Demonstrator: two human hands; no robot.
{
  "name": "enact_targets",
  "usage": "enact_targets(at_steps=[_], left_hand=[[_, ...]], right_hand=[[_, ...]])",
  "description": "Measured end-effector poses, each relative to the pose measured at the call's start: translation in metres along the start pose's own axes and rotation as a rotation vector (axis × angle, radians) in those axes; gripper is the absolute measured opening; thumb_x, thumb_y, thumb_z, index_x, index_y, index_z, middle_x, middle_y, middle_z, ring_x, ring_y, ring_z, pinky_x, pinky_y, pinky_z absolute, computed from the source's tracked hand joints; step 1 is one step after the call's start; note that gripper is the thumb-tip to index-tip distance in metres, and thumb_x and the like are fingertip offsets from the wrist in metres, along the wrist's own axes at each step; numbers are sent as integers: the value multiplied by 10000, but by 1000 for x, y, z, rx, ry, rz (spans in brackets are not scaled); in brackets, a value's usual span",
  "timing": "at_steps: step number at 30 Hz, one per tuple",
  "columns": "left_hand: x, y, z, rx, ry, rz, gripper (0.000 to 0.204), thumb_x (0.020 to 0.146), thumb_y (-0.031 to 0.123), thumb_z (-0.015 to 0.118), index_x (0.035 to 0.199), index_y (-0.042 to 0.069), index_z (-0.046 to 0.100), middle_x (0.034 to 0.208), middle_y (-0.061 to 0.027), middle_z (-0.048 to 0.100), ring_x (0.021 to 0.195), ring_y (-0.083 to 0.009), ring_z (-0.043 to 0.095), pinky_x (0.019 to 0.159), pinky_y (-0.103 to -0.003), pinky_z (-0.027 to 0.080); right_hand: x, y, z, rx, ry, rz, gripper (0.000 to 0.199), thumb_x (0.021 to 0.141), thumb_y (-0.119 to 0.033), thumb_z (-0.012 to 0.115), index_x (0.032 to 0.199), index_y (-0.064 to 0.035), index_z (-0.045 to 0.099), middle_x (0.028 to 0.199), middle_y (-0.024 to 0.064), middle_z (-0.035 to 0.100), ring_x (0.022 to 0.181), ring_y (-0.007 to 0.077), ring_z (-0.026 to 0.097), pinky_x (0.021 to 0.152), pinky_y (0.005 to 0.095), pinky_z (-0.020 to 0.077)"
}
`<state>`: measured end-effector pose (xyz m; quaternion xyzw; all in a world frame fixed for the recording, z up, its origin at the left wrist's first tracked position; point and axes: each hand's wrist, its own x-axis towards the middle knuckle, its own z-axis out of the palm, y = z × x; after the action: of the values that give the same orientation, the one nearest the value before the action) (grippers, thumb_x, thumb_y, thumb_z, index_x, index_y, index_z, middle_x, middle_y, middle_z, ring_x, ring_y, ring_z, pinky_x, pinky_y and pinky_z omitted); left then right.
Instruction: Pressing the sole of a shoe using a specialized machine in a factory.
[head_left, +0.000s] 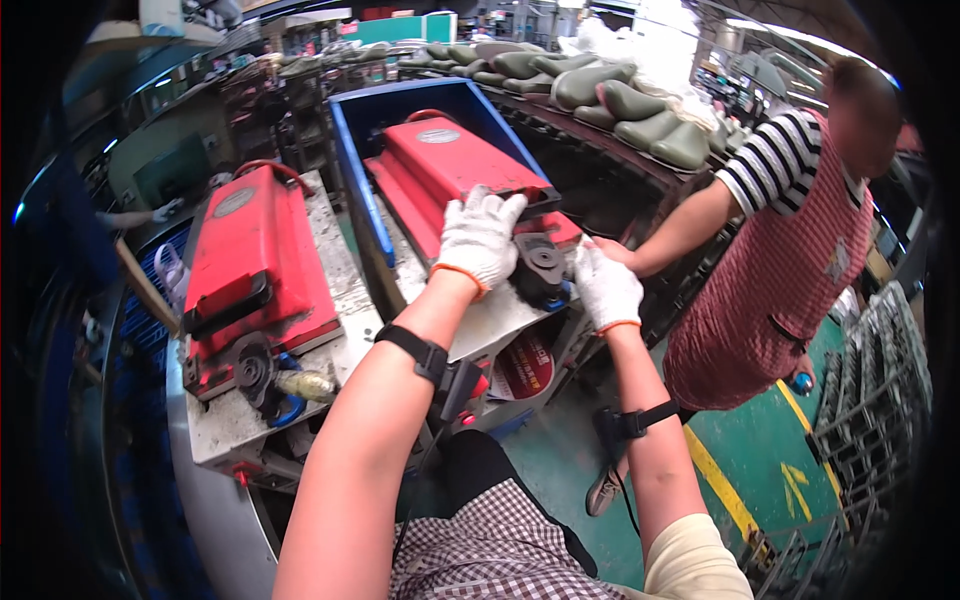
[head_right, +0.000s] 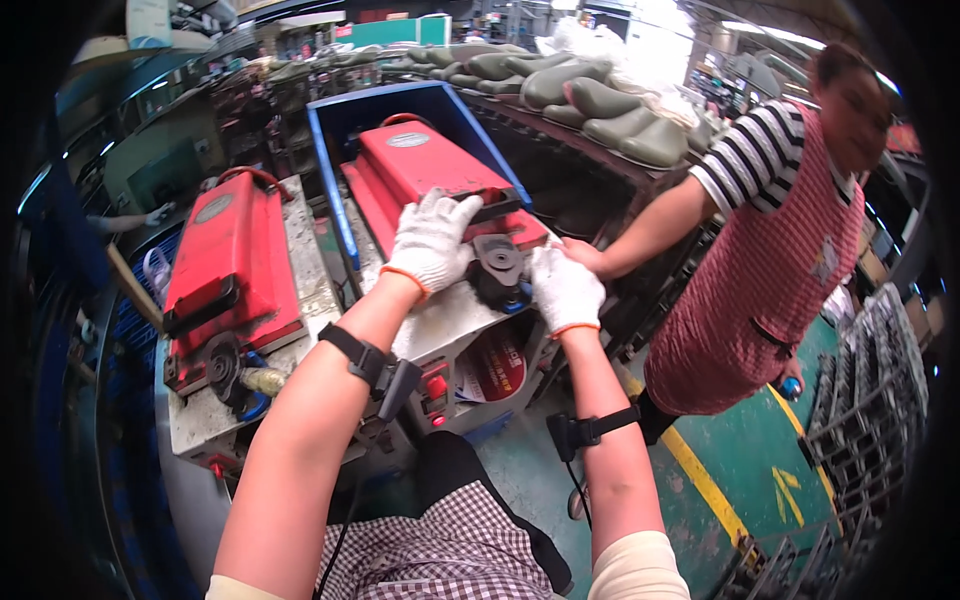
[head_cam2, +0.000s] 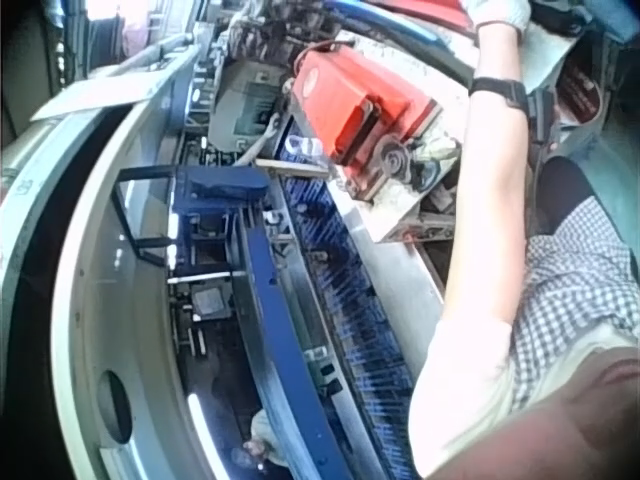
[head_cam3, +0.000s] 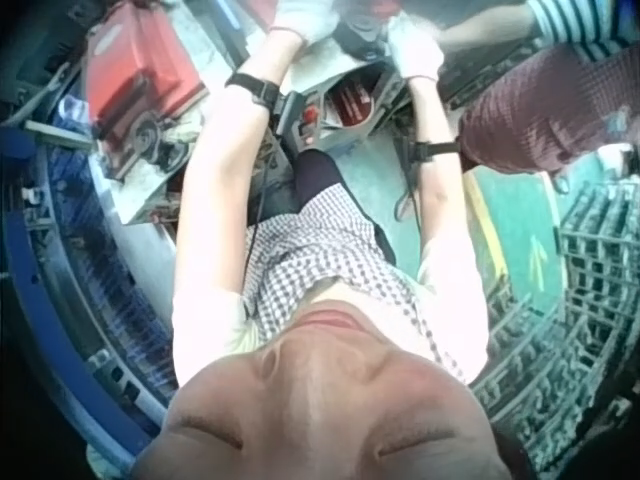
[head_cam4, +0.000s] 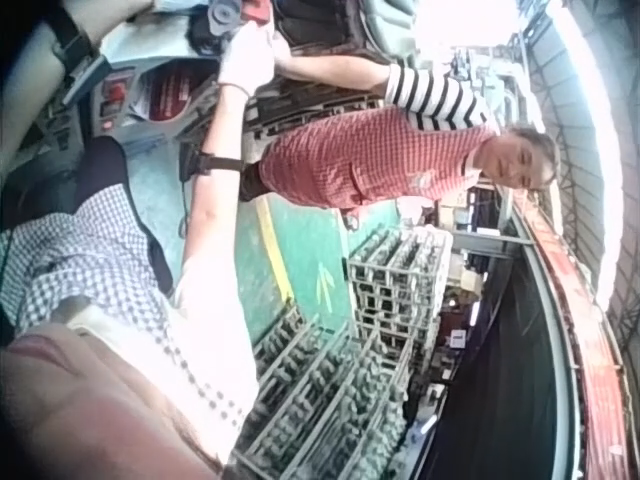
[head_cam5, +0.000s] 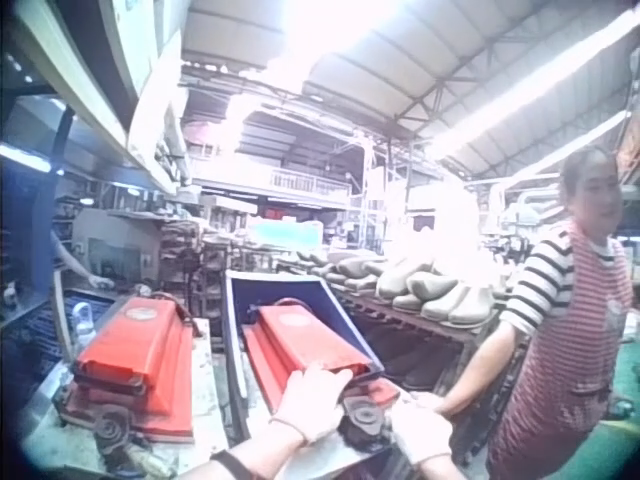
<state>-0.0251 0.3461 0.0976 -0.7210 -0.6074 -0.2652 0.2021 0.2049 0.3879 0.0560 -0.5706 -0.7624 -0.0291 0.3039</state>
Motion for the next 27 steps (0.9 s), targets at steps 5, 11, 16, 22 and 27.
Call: enact_targets(at_steps=[5,11,16,22,27], left_hand=[[-4,-1,-6,-23,-28,-15,683,829,230,698,1491,169,543,1355,-139,640,1389,-394,506,1084,-555,425],[2,0,-7,21,-12,-10,704,832,233,707,1509,165,531,1380,-139,623,1420,-380,489,1119,-542,409],[17,-2,-23,26,20,-20,684,836,224,713,1495,161,543,1360,-115,630,1356,-324,517,1094,-512,417],[21,-13,-38,65,53,-1,761,841,243,732,1558,156,493,1482,-144,560,1410,-379,487,1146,-526,402],[14,-22,-64,21,149,-24,673,895,219,728,1527,133,514,1565,-257,478,1385,-427,531,1100,-498,486]], right_hand=[[-42,-25,-22,9,-46,-30,449,1075,-471,429,1269,-140,662,893,200,775,816,428,755,775,564,601],[-84,-63,-26,55,-274,-4,685,1070,-499,460,1572,-35,415,826,221,761,769,430,751,738,550,595],[-87,-54,-19,160,-240,-17,704,1069,-502,470,1601,-52,372,844,232,758,788,447,747,756,561,587],[-89,-53,-11,208,-234,-28,720,1070,-505,473,1622,-66,331,824,234,750,772,456,739,744,565,587],[-89,-49,-8,178,-192,-80,728,1071,-521,464,1617,-57,336,710,209,724,678,443,726,671,564,592]])
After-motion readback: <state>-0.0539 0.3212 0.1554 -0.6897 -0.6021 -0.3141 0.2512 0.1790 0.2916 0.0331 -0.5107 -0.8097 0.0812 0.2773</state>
